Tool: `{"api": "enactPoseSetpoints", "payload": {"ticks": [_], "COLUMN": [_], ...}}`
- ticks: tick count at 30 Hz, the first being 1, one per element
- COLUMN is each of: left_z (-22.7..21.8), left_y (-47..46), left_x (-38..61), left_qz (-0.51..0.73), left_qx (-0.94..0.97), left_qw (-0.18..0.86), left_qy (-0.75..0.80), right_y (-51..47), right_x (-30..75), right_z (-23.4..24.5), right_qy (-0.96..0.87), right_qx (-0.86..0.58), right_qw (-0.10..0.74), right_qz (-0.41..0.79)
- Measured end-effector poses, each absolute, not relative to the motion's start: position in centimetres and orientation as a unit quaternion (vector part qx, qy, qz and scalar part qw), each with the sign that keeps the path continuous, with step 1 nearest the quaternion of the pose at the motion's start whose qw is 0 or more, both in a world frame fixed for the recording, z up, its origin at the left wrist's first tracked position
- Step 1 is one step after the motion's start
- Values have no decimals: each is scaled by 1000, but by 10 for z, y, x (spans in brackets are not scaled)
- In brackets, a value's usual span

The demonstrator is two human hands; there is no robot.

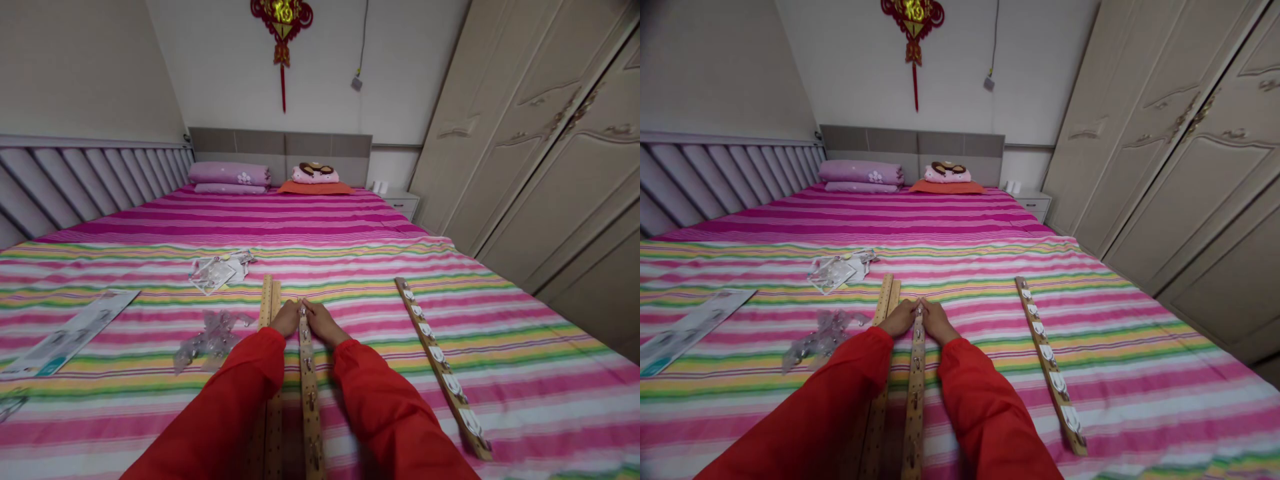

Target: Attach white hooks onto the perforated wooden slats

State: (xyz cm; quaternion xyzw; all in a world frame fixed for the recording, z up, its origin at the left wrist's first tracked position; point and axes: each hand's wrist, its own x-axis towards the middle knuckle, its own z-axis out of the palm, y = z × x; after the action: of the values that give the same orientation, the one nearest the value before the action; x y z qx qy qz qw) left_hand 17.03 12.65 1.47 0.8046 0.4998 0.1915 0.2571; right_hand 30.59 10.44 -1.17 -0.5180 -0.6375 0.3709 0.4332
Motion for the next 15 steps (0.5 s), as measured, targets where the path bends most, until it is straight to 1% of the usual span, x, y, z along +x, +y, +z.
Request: {"api": "enactPoseSetpoints", "payload": {"ticks": [7,15], "left_z": [19,27], "left_y": [123,112], "left_x": [168,166], "left_qz": [204,253], "left_qx": [781,727], "left_qw": [315,356], "left_qy": [499,530], "right_y": [100,92], "right_x": [308,312], "right_z": [-10,-14], "right_qy": [-647,-609], "right_qx": [-497,-494], "right_qw": [428,468], "right_qz": [388,407]}}
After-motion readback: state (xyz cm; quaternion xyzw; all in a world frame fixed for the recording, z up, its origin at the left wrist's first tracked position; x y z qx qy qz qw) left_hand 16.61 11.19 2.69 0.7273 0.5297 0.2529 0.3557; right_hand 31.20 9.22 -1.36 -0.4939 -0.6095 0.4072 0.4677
